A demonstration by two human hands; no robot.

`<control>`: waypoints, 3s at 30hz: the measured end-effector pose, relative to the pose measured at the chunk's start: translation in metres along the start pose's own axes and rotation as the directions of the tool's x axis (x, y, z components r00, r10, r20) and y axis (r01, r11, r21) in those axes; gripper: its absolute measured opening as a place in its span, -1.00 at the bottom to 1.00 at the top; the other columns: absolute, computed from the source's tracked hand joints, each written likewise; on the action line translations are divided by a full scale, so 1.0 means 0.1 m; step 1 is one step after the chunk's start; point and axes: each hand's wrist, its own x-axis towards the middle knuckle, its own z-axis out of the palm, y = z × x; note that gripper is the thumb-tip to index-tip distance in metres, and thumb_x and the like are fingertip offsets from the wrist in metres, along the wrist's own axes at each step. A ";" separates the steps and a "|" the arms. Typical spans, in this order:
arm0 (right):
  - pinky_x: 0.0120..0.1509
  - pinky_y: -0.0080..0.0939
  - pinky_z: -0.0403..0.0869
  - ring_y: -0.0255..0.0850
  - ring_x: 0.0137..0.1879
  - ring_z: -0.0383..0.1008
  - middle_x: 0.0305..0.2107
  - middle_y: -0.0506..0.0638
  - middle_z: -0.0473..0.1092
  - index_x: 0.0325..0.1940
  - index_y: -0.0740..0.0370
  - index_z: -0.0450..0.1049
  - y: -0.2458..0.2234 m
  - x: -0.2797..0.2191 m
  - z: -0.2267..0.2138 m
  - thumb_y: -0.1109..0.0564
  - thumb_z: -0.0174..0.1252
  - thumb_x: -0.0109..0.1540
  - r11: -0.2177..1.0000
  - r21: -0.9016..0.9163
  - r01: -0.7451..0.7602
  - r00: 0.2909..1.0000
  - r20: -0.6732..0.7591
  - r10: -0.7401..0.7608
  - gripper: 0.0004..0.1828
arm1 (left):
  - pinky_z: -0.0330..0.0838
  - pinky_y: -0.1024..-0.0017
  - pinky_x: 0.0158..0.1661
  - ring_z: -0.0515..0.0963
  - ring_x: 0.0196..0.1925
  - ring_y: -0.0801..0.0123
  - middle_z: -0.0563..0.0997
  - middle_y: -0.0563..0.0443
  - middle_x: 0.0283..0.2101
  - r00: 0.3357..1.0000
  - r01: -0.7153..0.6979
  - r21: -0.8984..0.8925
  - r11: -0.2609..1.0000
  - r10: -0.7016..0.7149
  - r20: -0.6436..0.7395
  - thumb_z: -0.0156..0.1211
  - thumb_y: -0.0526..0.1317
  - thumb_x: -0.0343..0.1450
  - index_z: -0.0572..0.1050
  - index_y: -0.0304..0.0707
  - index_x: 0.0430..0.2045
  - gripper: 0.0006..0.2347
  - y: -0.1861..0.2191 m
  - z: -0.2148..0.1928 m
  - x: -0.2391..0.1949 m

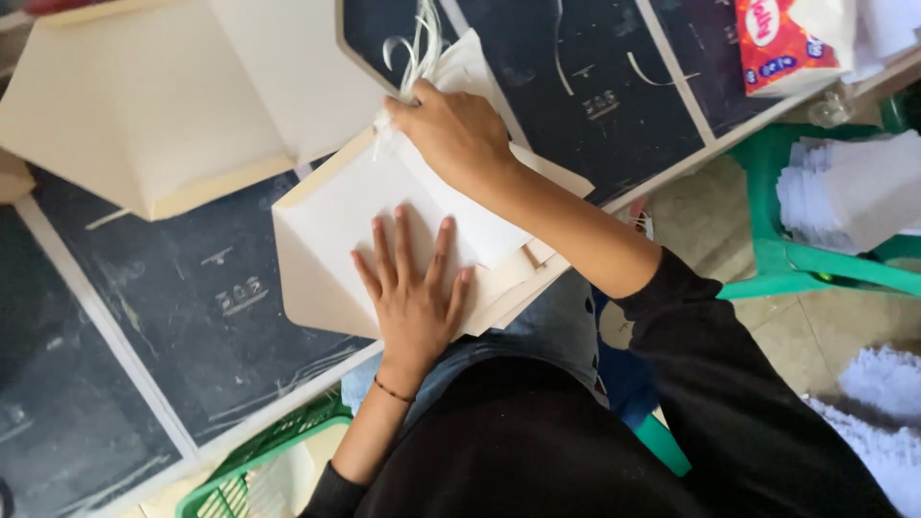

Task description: Inserting paper into manila folders and attaching rubber loops to them in a repetitive assembly process.

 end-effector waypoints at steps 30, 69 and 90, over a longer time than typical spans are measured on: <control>-0.65 -0.40 0.35 -0.25 -0.54 0.41 -0.35 0.11 0.42 0.43 0.12 0.49 0.30 -2.46 -0.13 0.02 0.17 0.44 0.932 -0.233 0.279 0.946 -0.098 -0.308 -0.54 | -0.49 -0.50 0.46 -0.07 0.69 -0.35 0.16 -0.27 0.64 1.000 -0.004 -0.177 0.984 0.007 0.013 0.23 0.23 0.51 0.37 0.36 0.49 -0.43 -0.05 0.18 0.10; -0.70 -0.26 -0.01 -0.34 -0.70 0.12 -0.70 -0.13 0.15 -0.31 0.00 0.36 3.38 -3.18 2.16 -0.39 0.30 0.34 -0.215 0.886 -0.410 0.047 0.256 0.966 -0.49 | -0.54 -0.25 0.59 -0.39 0.77 -0.04 -0.25 -0.10 0.74 0.926 -0.144 -0.415 0.898 0.270 0.263 0.19 -0.09 0.62 0.07 0.19 0.65 -0.37 -0.45 -0.25 0.19; 0.01 -0.11 0.60 0.01 -0.16 0.68 -0.29 0.02 0.62 0.00 0.26 0.69 1.00 -1.78 -0.66 0.22 0.26 0.52 0.939 0.341 0.054 0.687 -0.695 0.212 -0.89 | -0.66 -0.23 0.50 -0.34 0.73 -0.16 -0.12 -0.16 0.71 0.949 -0.033 -0.459 0.888 0.172 0.265 0.28 0.02 0.50 0.21 0.34 0.58 -0.35 -0.48 -0.07 0.14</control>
